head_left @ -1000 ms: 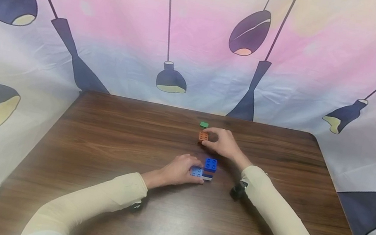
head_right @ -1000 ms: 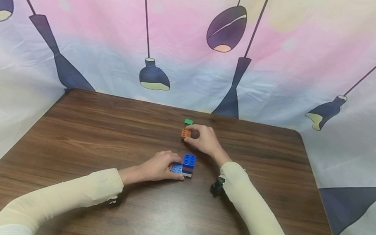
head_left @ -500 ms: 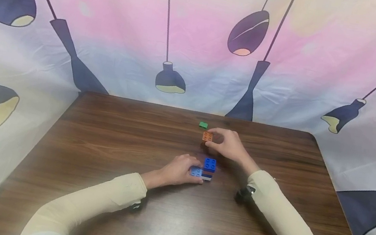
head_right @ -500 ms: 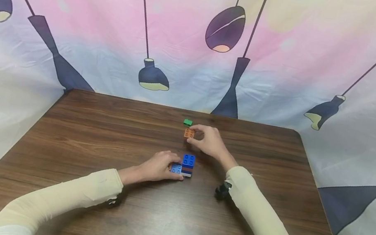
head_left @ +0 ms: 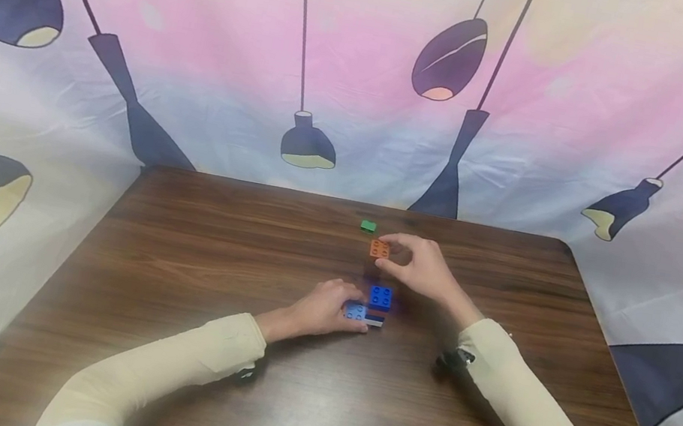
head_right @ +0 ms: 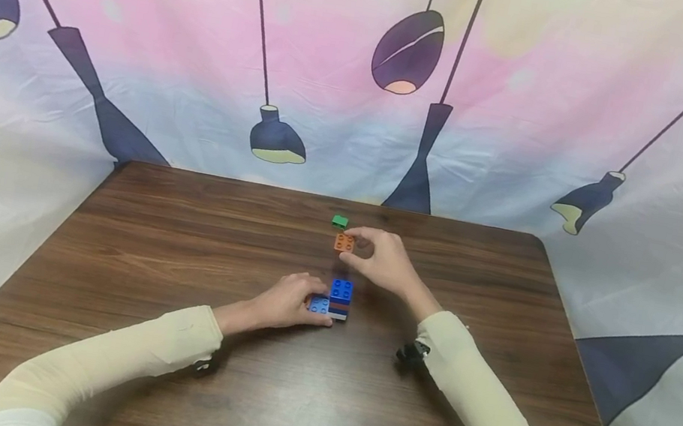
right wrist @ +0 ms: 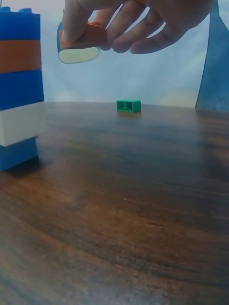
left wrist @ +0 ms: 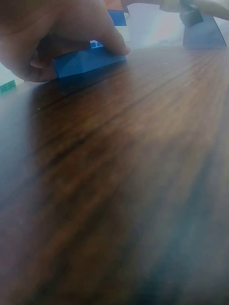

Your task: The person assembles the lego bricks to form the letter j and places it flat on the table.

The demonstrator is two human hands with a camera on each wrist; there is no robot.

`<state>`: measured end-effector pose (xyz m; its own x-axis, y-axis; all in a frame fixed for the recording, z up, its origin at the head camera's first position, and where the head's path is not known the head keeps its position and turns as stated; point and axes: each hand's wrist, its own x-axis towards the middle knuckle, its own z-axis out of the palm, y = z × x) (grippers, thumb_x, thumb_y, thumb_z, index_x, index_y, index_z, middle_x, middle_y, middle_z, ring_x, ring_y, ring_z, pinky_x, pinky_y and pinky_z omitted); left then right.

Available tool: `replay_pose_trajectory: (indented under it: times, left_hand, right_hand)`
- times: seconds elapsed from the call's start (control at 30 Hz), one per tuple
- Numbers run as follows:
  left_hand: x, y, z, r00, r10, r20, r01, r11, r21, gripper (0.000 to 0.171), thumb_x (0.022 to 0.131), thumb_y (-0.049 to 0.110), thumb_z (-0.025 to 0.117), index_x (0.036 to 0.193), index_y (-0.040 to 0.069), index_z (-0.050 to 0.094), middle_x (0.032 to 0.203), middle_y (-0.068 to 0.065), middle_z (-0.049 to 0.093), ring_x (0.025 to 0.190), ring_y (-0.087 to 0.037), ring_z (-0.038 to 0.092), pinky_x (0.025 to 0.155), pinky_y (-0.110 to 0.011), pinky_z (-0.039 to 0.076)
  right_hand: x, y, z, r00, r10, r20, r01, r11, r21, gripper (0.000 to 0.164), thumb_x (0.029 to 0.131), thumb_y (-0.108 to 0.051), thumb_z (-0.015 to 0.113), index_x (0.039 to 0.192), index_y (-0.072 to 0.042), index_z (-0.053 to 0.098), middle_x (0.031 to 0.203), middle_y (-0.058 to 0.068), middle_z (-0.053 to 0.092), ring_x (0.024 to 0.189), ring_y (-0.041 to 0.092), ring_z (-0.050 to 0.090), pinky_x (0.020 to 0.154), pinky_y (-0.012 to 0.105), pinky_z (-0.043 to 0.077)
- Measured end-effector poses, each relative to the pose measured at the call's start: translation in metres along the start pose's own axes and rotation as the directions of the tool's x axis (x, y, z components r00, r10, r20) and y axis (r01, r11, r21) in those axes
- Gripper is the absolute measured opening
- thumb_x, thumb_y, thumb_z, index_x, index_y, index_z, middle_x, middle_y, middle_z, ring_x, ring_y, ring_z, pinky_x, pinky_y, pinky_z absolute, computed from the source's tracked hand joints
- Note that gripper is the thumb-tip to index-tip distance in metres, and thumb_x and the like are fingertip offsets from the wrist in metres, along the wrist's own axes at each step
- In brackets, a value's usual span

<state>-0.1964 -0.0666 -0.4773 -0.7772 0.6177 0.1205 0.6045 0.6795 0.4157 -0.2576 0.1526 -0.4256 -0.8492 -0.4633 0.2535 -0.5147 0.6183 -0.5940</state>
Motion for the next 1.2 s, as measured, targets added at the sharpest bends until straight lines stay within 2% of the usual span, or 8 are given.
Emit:
replay_pose_trajectory:
  times: [0.23,0.43,0.57,0.87,1.2]
  left_hand:
    - [0.001,0.000,-0.001,1.000,-0.001,-0.001,0.001,1.000,-0.006,0.051,0.081,0.048,0.076,0.115,0.011,0.070,0.108,-0.001,0.071,0.095,-0.014,0.062,0.082,-0.030,0.050]
    - [0.001,-0.001,-0.001,1.000,-0.007,0.003,0.007,1.000,-0.002,0.051,0.081,0.049,0.075,0.116,0.011,0.070,0.107,0.000,0.071,0.093,-0.012,0.061,0.081,-0.028,0.050]
    - [0.001,-0.001,-0.001,1.000,-0.006,-0.003,0.006,1.000,0.000,0.050,0.081,0.049,0.076,0.114,0.012,0.070,0.103,0.001,0.071,0.089,-0.011,0.060,0.077,-0.027,0.048]
    - [0.001,0.000,-0.001,1.000,-0.003,-0.001,0.003,1.000,0.005,0.050,0.081,0.050,0.075,0.113,0.012,0.070,0.102,0.001,0.071,0.087,-0.011,0.059,0.073,-0.025,0.047]
    - [0.001,0.000,0.000,1.000,-0.001,-0.006,0.001,1.000,-0.008,0.051,0.080,0.048,0.076,0.113,0.010,0.070,0.103,0.000,0.071,0.088,-0.012,0.060,0.075,-0.026,0.048]
  right_hand:
    - [-0.010,-0.009,-0.006,0.998,-0.058,-0.020,0.057,0.997,-0.051,0.048,0.087,-0.047,0.070,0.124,-0.017,0.065,0.118,0.001,0.069,0.107,0.019,0.064,0.091,0.043,0.051]
    - [-0.019,-0.017,-0.009,0.995,-0.096,-0.041,0.093,0.993,-0.069,0.048,0.086,-0.047,0.071,0.123,-0.016,0.066,0.118,0.001,0.069,0.110,0.020,0.064,0.092,0.044,0.050]
    - [-0.026,-0.024,-0.011,0.993,-0.104,-0.050,0.100,0.993,-0.067,0.046,0.086,-0.045,0.072,0.122,-0.018,0.067,0.117,-0.001,0.069,0.109,0.017,0.063,0.092,0.043,0.051]
    - [-0.042,-0.032,-0.013,0.990,-0.127,-0.063,0.123,0.991,-0.056,0.045,0.086,-0.044,0.072,0.122,-0.018,0.067,0.112,-0.003,0.070,0.100,0.012,0.064,0.080,0.035,0.054]
    - [-0.056,-0.034,-0.012,0.987,-0.141,-0.074,0.137,0.989,-0.055,0.043,0.084,-0.040,0.075,0.121,-0.018,0.068,0.110,-0.002,0.070,0.099,0.019,0.066,0.083,0.042,0.054]
